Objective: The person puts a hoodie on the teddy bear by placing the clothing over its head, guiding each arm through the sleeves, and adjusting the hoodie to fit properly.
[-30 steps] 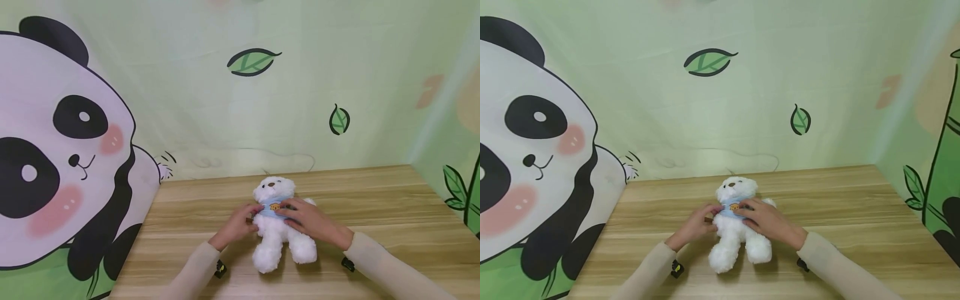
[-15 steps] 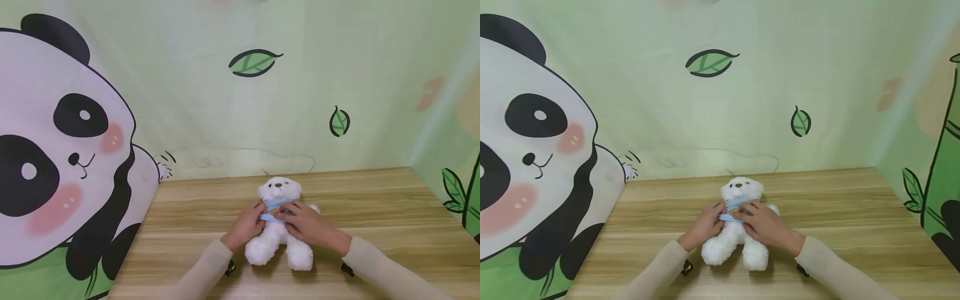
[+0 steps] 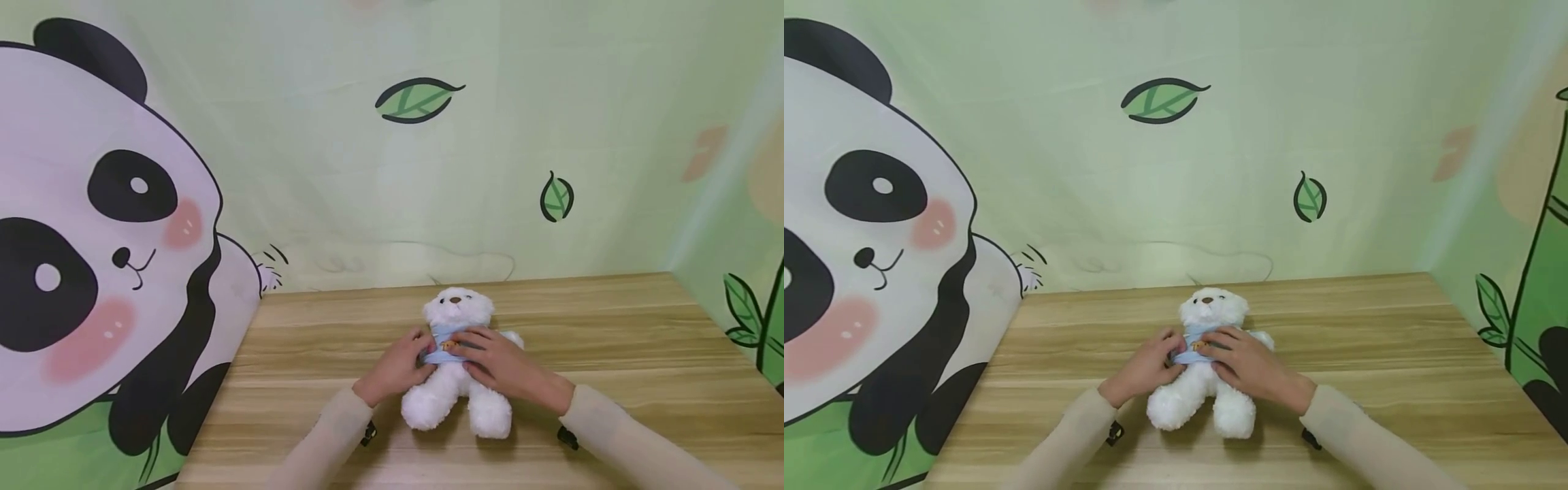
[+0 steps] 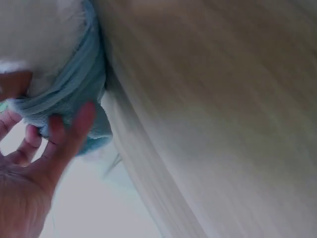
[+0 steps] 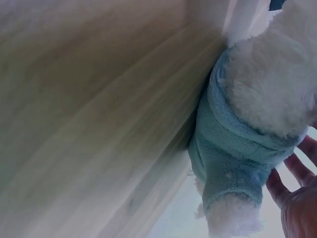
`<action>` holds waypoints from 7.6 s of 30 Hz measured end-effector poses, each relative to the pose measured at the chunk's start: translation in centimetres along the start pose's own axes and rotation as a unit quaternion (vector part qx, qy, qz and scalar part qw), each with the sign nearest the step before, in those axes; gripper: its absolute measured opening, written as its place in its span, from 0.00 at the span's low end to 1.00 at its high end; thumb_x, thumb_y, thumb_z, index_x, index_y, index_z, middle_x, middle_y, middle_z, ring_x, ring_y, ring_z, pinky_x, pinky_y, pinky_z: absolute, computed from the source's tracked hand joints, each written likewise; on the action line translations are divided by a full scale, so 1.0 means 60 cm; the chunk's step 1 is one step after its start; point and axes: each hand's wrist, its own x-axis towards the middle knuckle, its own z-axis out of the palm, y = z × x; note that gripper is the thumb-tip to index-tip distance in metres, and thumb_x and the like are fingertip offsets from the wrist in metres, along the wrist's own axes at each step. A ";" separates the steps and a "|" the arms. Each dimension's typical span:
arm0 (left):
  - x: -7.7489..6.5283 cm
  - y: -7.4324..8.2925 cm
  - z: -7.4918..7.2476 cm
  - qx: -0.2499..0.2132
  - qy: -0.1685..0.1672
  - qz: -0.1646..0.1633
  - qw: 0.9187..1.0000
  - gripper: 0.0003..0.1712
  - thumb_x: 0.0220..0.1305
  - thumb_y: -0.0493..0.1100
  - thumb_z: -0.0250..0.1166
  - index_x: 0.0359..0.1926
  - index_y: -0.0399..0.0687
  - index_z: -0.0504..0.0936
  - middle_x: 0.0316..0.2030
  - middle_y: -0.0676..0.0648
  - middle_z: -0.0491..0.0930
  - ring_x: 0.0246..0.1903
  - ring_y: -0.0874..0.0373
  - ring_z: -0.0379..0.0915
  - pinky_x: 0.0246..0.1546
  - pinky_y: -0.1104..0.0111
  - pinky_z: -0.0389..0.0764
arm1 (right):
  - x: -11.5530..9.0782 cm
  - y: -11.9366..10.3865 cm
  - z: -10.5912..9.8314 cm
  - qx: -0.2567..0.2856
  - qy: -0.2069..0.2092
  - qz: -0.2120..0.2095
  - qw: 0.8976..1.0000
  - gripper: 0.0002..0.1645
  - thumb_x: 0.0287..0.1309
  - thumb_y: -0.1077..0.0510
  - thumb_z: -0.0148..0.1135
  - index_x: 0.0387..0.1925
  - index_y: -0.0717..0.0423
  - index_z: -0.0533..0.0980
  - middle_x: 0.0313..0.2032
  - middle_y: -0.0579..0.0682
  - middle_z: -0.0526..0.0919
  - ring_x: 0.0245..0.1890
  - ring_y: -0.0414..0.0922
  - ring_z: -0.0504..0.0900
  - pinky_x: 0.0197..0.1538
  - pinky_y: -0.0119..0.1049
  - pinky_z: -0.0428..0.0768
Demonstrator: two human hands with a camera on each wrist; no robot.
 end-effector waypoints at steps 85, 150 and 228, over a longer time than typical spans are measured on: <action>-0.014 0.025 -0.018 -0.094 0.052 -0.079 0.991 0.07 0.62 0.38 0.59 0.41 0.49 0.76 0.34 0.52 0.78 0.33 0.63 0.73 0.32 0.75 0.75 | 0.012 0.006 0.001 0.012 0.024 0.004 1.000 0.13 0.57 0.57 0.67 0.46 0.51 0.82 0.50 0.49 0.84 0.51 0.49 0.78 0.55 0.45 0.76; 0.010 -0.027 0.002 -0.232 0.028 -0.186 0.954 0.10 0.63 0.29 0.56 0.41 0.33 0.83 0.31 0.41 0.83 0.25 0.60 0.74 0.24 0.76 0.74 | 0.029 0.001 -0.008 -0.005 -0.027 -0.015 1.000 0.04 0.60 0.55 0.65 0.37 0.49 0.82 0.42 0.46 0.83 0.45 0.45 0.78 0.50 0.40 0.77; -0.005 -0.042 -0.005 -0.340 0.020 -0.202 0.918 0.19 0.68 0.34 0.53 0.57 0.34 0.78 0.33 0.39 0.83 0.25 0.58 0.77 0.26 0.67 0.80 | 0.019 -0.002 -0.008 0.061 0.006 -0.015 0.998 0.11 0.56 0.59 0.68 0.42 0.51 0.82 0.39 0.46 0.80 0.41 0.43 0.75 0.45 0.38 0.77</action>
